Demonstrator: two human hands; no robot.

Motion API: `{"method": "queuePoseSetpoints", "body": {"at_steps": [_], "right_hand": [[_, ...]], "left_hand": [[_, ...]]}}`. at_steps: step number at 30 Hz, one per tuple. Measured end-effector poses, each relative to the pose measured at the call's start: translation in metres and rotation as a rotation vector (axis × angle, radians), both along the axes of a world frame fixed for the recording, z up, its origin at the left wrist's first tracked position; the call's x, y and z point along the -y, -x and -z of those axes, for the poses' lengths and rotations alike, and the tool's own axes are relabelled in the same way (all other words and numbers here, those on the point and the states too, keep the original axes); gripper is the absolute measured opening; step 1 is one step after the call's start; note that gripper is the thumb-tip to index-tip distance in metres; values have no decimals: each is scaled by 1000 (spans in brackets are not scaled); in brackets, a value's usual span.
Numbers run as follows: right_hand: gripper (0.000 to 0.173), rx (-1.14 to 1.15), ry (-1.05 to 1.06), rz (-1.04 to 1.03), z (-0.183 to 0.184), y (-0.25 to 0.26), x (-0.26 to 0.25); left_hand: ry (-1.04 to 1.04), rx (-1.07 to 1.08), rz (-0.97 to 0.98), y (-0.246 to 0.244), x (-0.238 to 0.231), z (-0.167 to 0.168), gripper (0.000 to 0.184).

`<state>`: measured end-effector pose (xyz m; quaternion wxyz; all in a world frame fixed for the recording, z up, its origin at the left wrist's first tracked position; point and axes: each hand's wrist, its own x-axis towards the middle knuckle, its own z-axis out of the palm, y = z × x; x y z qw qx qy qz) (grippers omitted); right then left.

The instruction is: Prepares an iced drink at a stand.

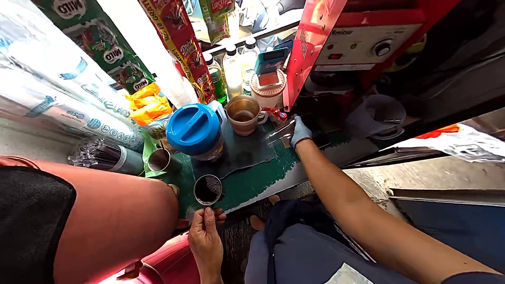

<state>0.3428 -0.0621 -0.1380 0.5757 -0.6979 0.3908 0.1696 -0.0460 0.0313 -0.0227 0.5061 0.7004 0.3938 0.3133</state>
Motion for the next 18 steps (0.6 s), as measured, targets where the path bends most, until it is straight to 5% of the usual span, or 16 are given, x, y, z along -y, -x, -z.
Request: {"method": "queuePoseSetpoints", "body": {"at_steps": [5, 10, 13, 18], "right_hand": [[80, 6, 22, -45, 14, -12, -5], [58, 170, -242, -98, 15, 13, 22], [38, 354, -366, -311, 1, 37, 42], [97, 713, -191, -813, -31, 75, 53]], "left_hand": [[8, 10, 31, -6, 9, -3, 25], [8, 12, 46, -18, 13, -2, 24], [17, 5, 66, -26, 13, -3, 24], [29, 11, 110, -46, 11, -3, 23]]}}
